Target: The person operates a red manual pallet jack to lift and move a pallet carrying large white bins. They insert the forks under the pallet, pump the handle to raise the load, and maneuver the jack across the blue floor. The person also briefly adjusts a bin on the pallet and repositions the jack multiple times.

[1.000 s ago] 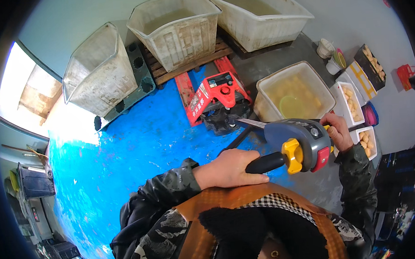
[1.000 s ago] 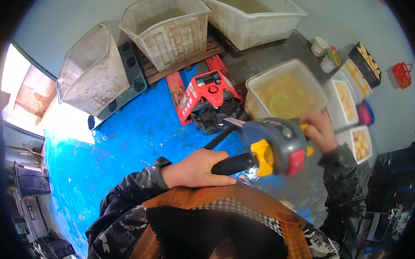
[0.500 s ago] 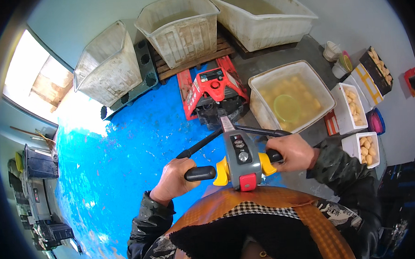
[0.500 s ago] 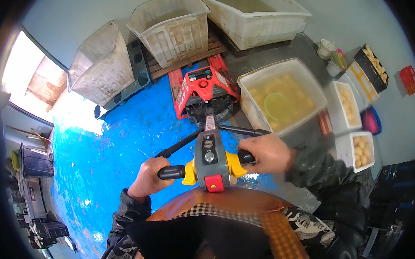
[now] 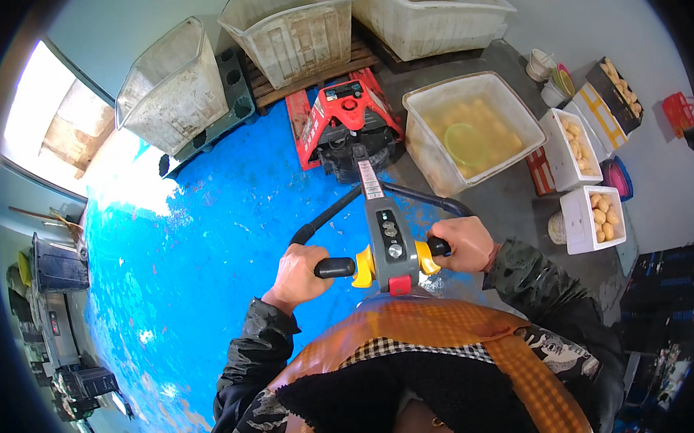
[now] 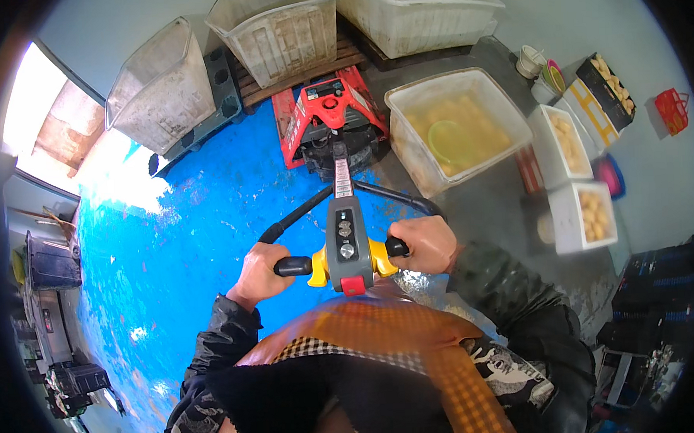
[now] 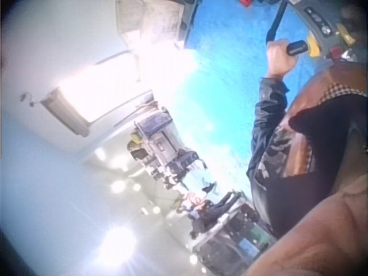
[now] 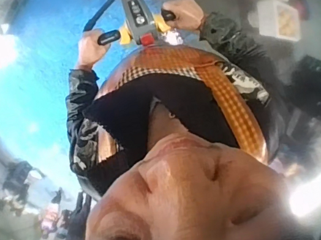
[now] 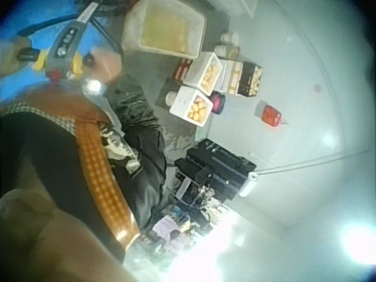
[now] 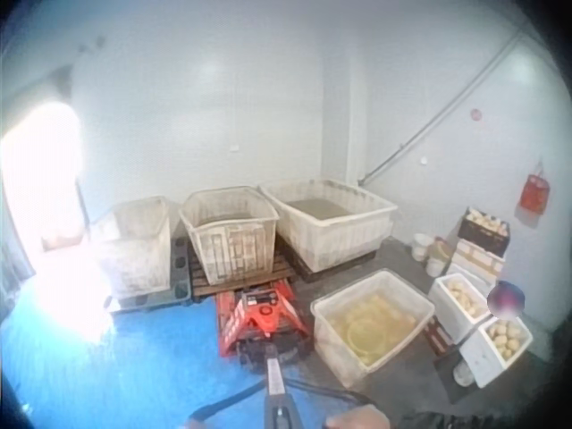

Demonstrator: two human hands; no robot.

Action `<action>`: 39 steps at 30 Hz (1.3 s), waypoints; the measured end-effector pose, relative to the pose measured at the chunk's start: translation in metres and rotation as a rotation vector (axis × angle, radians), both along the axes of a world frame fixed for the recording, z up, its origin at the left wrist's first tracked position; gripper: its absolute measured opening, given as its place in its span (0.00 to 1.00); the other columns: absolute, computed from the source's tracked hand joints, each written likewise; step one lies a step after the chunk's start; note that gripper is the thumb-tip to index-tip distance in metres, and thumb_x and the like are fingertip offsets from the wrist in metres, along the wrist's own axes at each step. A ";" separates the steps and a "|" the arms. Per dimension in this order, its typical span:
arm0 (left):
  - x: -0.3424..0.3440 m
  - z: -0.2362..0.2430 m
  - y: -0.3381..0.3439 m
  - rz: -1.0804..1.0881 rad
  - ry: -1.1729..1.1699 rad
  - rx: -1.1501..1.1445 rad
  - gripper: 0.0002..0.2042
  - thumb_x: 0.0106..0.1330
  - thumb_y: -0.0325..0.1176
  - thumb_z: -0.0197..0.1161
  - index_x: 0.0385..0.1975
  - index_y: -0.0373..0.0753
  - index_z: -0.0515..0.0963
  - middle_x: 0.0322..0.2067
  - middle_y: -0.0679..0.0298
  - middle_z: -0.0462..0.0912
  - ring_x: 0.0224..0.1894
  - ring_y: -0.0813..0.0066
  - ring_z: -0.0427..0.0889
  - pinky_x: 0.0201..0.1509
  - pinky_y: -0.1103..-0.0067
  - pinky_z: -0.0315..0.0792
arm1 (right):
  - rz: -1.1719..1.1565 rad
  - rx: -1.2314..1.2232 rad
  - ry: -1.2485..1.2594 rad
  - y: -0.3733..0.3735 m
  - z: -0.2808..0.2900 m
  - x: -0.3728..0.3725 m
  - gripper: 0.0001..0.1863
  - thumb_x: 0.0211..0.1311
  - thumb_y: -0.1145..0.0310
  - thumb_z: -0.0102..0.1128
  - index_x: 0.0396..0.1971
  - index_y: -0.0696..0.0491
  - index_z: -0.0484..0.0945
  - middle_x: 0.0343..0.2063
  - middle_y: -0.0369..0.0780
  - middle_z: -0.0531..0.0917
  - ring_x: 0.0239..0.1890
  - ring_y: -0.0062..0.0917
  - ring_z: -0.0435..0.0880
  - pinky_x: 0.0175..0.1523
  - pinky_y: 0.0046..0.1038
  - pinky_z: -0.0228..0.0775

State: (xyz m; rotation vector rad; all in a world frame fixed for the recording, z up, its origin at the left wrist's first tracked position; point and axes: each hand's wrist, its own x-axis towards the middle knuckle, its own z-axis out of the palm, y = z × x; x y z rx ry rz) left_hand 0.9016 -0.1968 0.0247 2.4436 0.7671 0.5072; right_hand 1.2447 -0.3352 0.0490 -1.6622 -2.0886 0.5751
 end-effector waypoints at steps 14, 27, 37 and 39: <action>-0.009 0.051 0.000 0.034 -0.035 0.031 0.08 0.44 0.28 0.71 0.23 0.40 0.78 0.22 0.58 0.78 0.27 0.51 0.79 0.30 0.64 0.72 | 0.165 0.026 0.052 0.002 0.070 0.008 0.35 0.47 0.42 0.78 0.45 0.55 0.81 0.35 0.44 0.83 0.39 0.44 0.84 0.40 0.38 0.76; -0.017 0.056 -0.012 0.038 -0.054 0.031 0.08 0.45 0.30 0.70 0.21 0.42 0.75 0.22 0.58 0.79 0.26 0.49 0.78 0.33 0.63 0.72 | 0.175 -0.182 0.027 0.000 0.085 -0.003 0.34 0.47 0.43 0.79 0.45 0.54 0.79 0.36 0.44 0.83 0.40 0.44 0.84 0.42 0.38 0.76; -0.020 0.024 -0.042 0.069 -0.043 -0.032 0.07 0.45 0.30 0.69 0.21 0.41 0.76 0.23 0.57 0.80 0.29 0.47 0.80 0.34 0.60 0.74 | 0.051 -0.087 -0.035 -0.032 0.036 -0.017 0.18 0.51 0.61 0.73 0.40 0.50 0.78 0.33 0.42 0.83 0.38 0.42 0.84 0.39 0.39 0.75; -0.024 0.021 -0.054 0.065 -0.042 -0.014 0.07 0.44 0.29 0.69 0.22 0.40 0.76 0.23 0.56 0.80 0.29 0.47 0.80 0.33 0.60 0.74 | 0.043 -0.097 -0.038 -0.045 0.035 -0.022 0.18 0.52 0.60 0.73 0.40 0.50 0.78 0.33 0.42 0.83 0.38 0.42 0.84 0.39 0.39 0.75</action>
